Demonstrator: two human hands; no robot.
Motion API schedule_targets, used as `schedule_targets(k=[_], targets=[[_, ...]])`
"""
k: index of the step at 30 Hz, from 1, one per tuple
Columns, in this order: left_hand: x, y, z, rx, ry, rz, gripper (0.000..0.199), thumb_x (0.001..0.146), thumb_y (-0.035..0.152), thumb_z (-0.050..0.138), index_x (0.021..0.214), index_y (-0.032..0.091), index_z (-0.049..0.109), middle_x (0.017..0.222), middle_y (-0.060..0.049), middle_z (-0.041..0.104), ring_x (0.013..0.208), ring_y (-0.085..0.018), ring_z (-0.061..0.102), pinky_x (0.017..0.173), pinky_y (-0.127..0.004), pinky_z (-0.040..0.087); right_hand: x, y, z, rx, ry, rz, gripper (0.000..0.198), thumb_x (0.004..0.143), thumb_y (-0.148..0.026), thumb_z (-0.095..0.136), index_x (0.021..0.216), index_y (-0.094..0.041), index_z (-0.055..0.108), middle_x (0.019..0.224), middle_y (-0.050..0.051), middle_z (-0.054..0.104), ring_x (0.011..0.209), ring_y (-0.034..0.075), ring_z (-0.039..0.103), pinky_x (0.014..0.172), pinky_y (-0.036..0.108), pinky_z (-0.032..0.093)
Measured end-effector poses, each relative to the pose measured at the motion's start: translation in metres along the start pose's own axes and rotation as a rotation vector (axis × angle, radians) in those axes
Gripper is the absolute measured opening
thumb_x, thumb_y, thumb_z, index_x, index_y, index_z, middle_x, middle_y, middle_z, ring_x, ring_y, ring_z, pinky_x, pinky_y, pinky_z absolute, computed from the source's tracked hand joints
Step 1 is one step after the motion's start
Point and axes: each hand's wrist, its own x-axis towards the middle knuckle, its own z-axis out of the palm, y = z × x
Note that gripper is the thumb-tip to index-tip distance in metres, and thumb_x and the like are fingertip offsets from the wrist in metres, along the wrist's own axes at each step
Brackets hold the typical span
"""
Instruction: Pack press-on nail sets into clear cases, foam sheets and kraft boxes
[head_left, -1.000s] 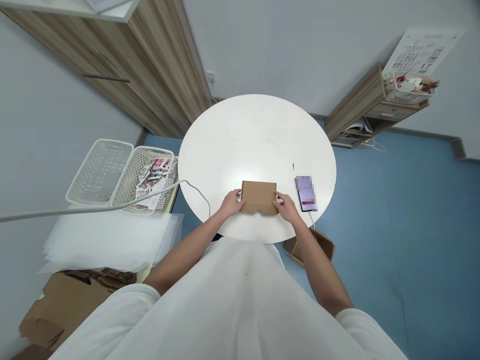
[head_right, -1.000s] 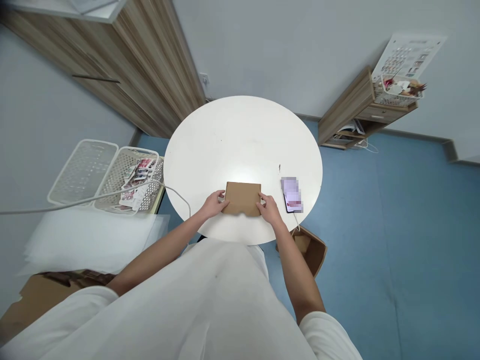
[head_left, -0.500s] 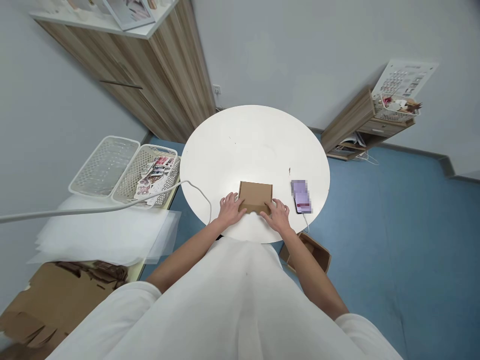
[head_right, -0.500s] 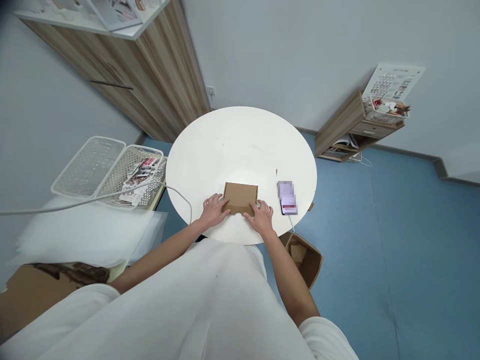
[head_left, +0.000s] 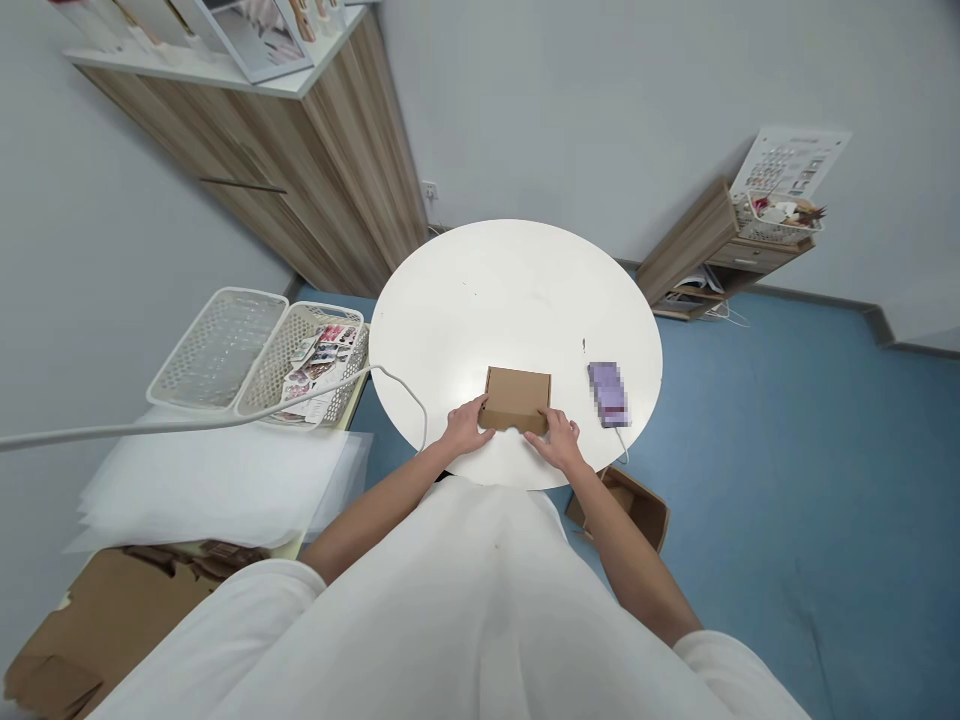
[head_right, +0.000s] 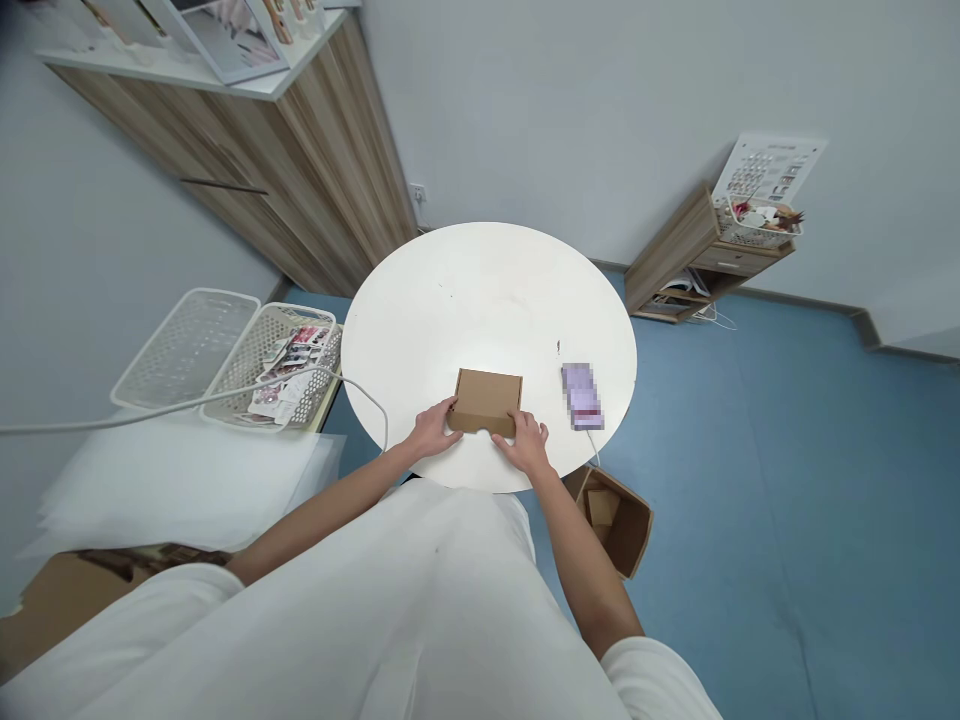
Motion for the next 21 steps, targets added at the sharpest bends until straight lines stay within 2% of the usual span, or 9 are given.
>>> schedule_targets(k=[6, 12, 15, 21], targets=[[0.0, -0.02, -0.02, -0.045, 0.02, 0.058, 0.066, 0.066, 0.032, 0.064, 0.127, 0.025, 0.038, 0.124, -0.008, 0.053, 0.112, -0.028, 0.05, 0.093, -0.042, 0.037, -0.004, -0.025, 0.006, 0.133, 0.021, 0.064, 0.057, 0.072, -0.051, 0.056, 0.122, -0.027, 0.041, 0.117, 0.008, 0.048, 0.112, 0.025, 0.046, 0.1, 0.052, 0.024], [0.002, -0.039, -0.041, -0.176, 0.045, 0.181, 0.074, 0.061, 0.035, 0.07, 0.127, 0.02, 0.038, 0.119, -0.01, 0.051, 0.104, -0.024, 0.052, 0.088, -0.037, 0.043, -0.004, -0.04, 0.006, 0.386, 0.073, 0.074, 0.073, 0.066, -0.049, 0.064, 0.129, -0.028, 0.035, 0.122, 0.009, 0.041, 0.115, 0.025, 0.043, 0.098, 0.043, 0.036], [0.008, -0.04, -0.046, -0.231, 0.059, 0.201, 0.062, 0.068, 0.029, 0.064, 0.125, 0.021, 0.042, 0.112, -0.008, 0.053, 0.098, -0.021, 0.053, 0.083, -0.034, 0.045, -0.001, -0.043, 0.0, 0.463, 0.07, 0.065, 0.072, 0.069, -0.049, 0.061, 0.132, -0.026, 0.034, 0.127, 0.01, 0.039, 0.118, 0.025, 0.04, 0.098, 0.042, 0.036], [0.025, -0.036, -0.053, -0.301, 0.06, 0.083, 0.039, 0.081, 0.025, 0.049, 0.12, 0.02, 0.048, 0.109, -0.01, 0.051, 0.098, -0.02, 0.053, 0.078, -0.03, 0.047, 0.008, -0.054, -0.019, 0.49, -0.011, 0.144, 0.059, 0.086, -0.055, 0.032, 0.137, -0.027, 0.031, 0.128, 0.009, 0.043, 0.122, 0.023, 0.037, 0.102, 0.042, 0.03]])
